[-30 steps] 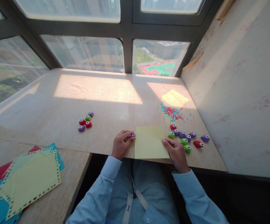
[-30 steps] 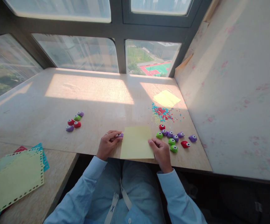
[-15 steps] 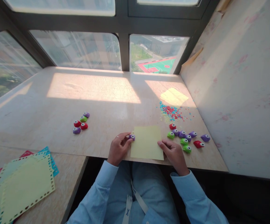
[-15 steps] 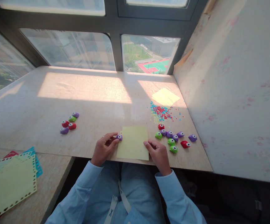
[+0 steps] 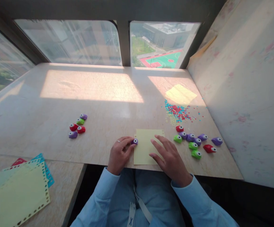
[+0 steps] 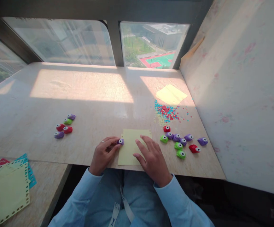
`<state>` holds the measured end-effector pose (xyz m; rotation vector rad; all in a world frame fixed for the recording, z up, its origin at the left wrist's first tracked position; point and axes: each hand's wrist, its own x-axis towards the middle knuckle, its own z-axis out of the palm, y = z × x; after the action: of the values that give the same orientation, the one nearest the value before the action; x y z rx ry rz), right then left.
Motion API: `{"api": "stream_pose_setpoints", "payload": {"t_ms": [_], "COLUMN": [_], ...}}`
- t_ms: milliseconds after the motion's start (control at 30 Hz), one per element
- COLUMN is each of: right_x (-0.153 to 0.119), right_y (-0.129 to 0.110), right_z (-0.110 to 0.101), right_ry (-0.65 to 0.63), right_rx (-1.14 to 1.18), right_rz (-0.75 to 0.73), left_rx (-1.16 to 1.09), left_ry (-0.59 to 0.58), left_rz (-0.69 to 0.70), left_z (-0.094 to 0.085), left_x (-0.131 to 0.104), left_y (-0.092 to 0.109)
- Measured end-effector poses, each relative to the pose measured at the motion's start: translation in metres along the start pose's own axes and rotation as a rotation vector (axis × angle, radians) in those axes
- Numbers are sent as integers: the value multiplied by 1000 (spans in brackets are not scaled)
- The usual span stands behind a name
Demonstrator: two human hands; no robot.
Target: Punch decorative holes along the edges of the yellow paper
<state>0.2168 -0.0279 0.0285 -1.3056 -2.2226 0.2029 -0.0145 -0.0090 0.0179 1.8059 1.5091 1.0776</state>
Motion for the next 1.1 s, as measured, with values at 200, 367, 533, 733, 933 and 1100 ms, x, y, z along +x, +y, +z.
{"api": "stream_pose_setpoints", "payload": {"t_ms": [200,367,533,733,933,1100], "right_x": [-4,-7,-6,-6,-5,-5], "right_y": [6,6,5,4,3,3], "right_z": [16,13,12,12,10,10], "right_ry": [-121,-126,-120,-153,-161,-168], "right_rx": [-29,-5,15,6,2,19], "right_rz": [-50,-40,-19,-13,-2,6], "left_rx": [48,76,45,53,83,79], "left_ry": [8,16,-29,-57,-54,-64], "left_rz": [19,12,-8,29,31,-8], "left_z": [2,3,-1,-5,-4,-5], "left_x": [6,11,12,11,12,10], "left_y": [0,1,2,0,1,2]}}
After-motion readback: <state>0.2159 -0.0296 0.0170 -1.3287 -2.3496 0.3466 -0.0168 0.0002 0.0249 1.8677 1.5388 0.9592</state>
